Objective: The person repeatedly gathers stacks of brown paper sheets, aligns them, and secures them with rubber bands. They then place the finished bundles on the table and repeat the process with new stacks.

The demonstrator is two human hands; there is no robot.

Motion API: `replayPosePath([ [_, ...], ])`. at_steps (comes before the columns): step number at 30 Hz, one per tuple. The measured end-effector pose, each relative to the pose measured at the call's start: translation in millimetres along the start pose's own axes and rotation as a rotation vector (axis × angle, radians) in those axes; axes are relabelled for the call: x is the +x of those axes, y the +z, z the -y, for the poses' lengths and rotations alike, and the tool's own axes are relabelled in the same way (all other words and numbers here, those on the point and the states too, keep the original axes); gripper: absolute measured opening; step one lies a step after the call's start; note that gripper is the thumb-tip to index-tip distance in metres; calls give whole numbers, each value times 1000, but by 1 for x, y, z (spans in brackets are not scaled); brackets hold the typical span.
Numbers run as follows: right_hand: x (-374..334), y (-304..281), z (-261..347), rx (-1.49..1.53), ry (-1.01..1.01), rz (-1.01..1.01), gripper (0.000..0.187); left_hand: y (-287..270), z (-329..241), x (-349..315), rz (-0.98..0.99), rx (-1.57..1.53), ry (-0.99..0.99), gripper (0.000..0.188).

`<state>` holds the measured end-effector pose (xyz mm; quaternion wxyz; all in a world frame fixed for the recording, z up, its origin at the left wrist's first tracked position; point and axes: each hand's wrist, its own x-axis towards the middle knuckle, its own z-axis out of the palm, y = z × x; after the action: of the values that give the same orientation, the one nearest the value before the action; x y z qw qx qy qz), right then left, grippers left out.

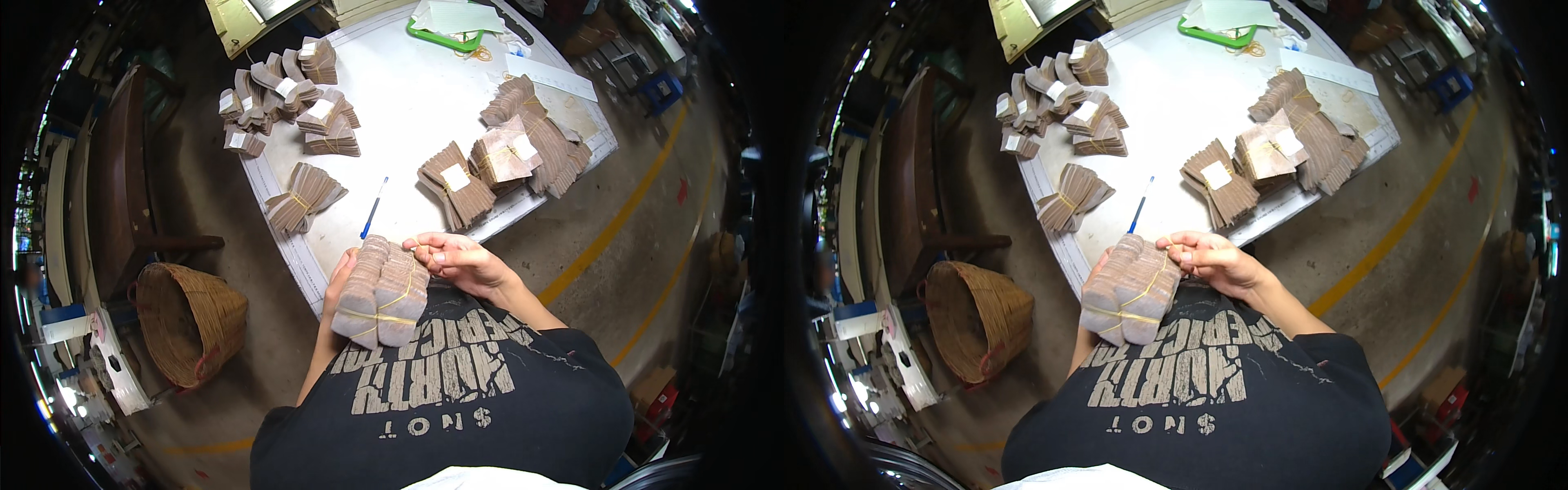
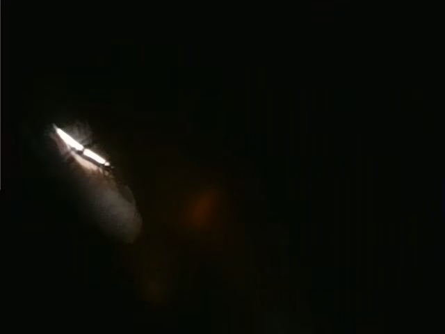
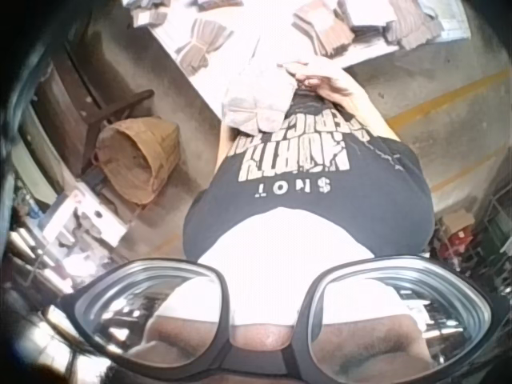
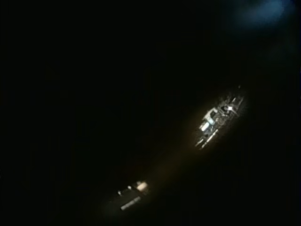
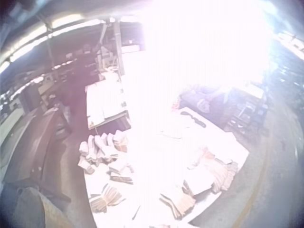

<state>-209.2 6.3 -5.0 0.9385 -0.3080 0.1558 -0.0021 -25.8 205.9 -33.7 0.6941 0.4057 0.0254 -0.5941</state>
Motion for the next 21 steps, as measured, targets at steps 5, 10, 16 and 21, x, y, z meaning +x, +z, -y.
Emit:
replayPosePath([
  [5,18,-17,-15,-32,68,-121,52,-24,13,19,-56,-95,-111,40],
  [10,33,-33,-15,-115,70,-103,62,-37,24,45,164,-65,-10,48],
  [16,58,-38,-12,-337,57,-68,68,-53,32,56,10,6,119,46],
  [21,68,-55,-11,-316,52,2,67,-82,38,58,-35,99,115,46],
])
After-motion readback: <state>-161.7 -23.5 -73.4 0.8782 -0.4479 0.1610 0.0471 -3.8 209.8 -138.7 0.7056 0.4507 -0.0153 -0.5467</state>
